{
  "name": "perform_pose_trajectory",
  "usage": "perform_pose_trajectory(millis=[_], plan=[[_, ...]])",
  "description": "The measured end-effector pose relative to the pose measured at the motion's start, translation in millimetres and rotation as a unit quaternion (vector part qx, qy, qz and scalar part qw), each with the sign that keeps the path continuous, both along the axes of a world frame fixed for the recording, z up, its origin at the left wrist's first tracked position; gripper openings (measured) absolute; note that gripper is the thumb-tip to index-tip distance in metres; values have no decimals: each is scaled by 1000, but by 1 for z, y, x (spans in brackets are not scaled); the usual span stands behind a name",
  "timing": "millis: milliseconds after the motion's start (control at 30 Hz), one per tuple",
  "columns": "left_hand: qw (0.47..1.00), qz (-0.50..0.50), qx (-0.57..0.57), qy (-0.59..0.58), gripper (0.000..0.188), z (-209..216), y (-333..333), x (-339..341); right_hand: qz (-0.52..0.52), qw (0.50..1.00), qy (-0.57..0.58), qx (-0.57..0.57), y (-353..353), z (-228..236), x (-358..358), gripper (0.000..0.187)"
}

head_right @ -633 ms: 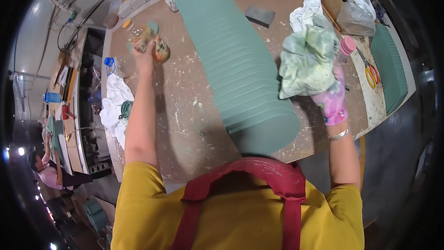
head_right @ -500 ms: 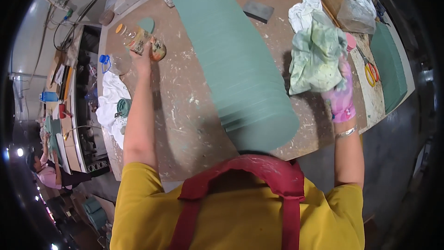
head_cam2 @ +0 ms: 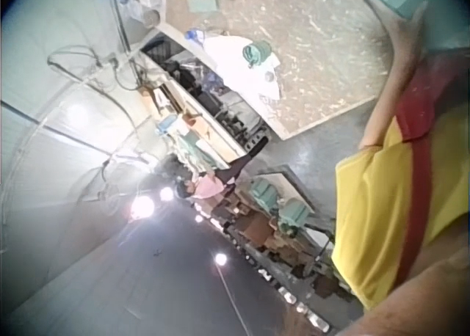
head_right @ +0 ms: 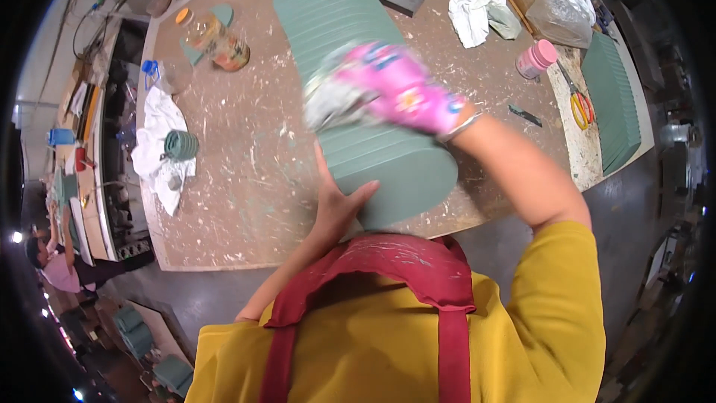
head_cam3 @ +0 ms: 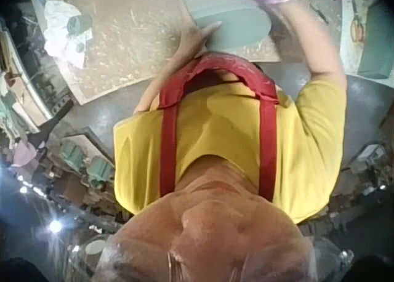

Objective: The person applies a green paste to the grooves of stacked foam blocks using a small tool, then wipes the blocks with a cloth. After pouring liquid from a bottle onto the cloth, they continue wiping the foam blocks and a white block.

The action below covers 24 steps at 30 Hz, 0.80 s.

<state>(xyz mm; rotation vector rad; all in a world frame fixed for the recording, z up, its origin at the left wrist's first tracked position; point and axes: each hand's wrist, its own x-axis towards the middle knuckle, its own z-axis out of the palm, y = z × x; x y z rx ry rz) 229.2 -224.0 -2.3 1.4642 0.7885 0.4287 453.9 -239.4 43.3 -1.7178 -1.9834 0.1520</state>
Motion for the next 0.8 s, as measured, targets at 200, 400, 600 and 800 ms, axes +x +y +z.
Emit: perform_pose_trajectory(millis=[200,400,600,800], plan=[[992,31,-32,-116,105,-21,-13,1,-88,994,38,-52,-39,44,58,36],[969,-164,179,-52,102,-76,3,-17,95,993,-71,7,-54,2,-39,48],[991,33,-9,-130,101,-21,-12,4,-131,967,83,-201,-101,46,33,44],[947,-48,317,18,99,-22,-10,0,127,988,-73,-55,-59,18,-62,47]])
